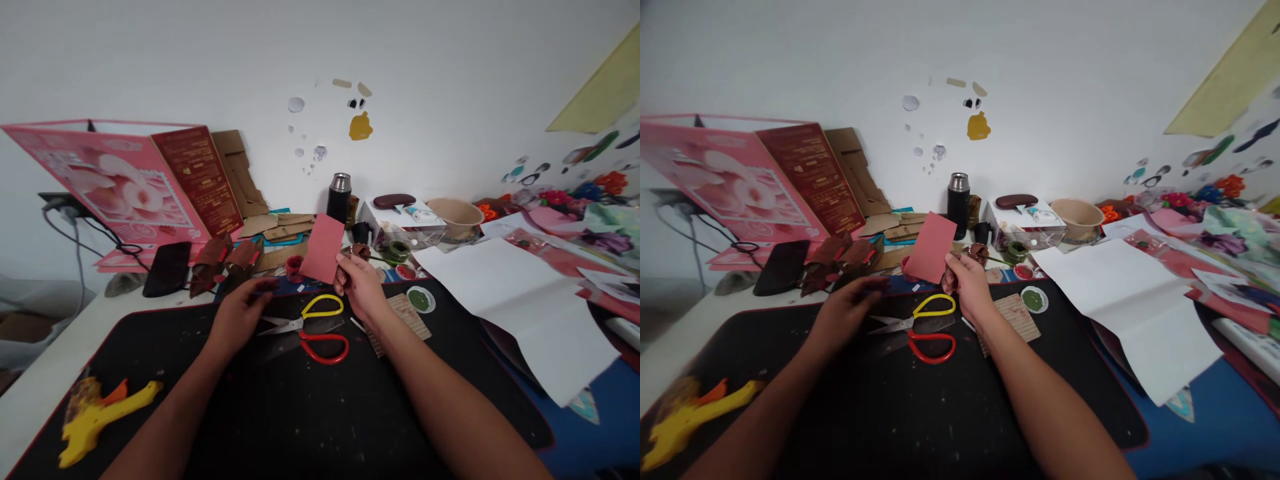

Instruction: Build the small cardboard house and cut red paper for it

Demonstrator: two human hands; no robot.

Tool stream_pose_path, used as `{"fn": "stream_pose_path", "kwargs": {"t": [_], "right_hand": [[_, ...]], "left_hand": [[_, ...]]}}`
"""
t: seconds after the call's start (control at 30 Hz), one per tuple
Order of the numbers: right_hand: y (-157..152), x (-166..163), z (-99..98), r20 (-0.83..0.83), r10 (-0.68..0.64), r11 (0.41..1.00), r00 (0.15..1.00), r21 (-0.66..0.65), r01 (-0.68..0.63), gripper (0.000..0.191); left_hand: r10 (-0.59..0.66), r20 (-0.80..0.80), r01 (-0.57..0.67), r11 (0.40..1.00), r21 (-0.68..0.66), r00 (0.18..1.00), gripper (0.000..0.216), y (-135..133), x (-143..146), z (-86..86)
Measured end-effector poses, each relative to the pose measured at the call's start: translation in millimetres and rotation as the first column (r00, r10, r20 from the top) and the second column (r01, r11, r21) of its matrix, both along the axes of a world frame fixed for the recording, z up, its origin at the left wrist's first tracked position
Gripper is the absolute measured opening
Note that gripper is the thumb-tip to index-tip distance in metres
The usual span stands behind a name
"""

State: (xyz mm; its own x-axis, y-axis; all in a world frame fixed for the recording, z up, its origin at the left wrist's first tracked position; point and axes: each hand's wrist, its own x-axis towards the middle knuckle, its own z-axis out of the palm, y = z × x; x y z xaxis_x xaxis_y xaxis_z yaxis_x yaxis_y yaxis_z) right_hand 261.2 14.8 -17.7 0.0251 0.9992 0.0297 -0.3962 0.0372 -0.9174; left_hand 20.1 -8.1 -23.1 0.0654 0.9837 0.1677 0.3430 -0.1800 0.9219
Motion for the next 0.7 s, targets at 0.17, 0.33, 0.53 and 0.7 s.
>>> {"fn": "stream_pose_path", "kwargs": {"t": [0.17,0.33,0.53,0.7], "right_hand": [[3,3,0.0,-0.033,-0.018,1.0,0.999,-0.018,0.017,0.045],[-1,-5,-7.3,0.018,0.058,0.997,0.998,-0.051,-0.057,0.036],[-6,-13,-11.6,0.071,0.134,0.989,0.988,-0.065,-0.13,0.034],[-6,-15,-14.3,0.096,0.17,0.985,0.981,-0.052,-0.165,0.035]], "left_hand": [[-0.314,-0.391,0.364,0.93,0.059,0.865,0.037,-2,7,-7.4],[-0.367,-0.502,0.426,0.905,0.003,0.783,0.022,3,-3,-13.1],[-0.404,-0.504,0.453,0.891,-0.027,0.764,0.014,-1,0,-9.7],[-0.383,-0.594,0.457,0.889,-0.03,0.708,0.02,1,-12,-4.5]]}}
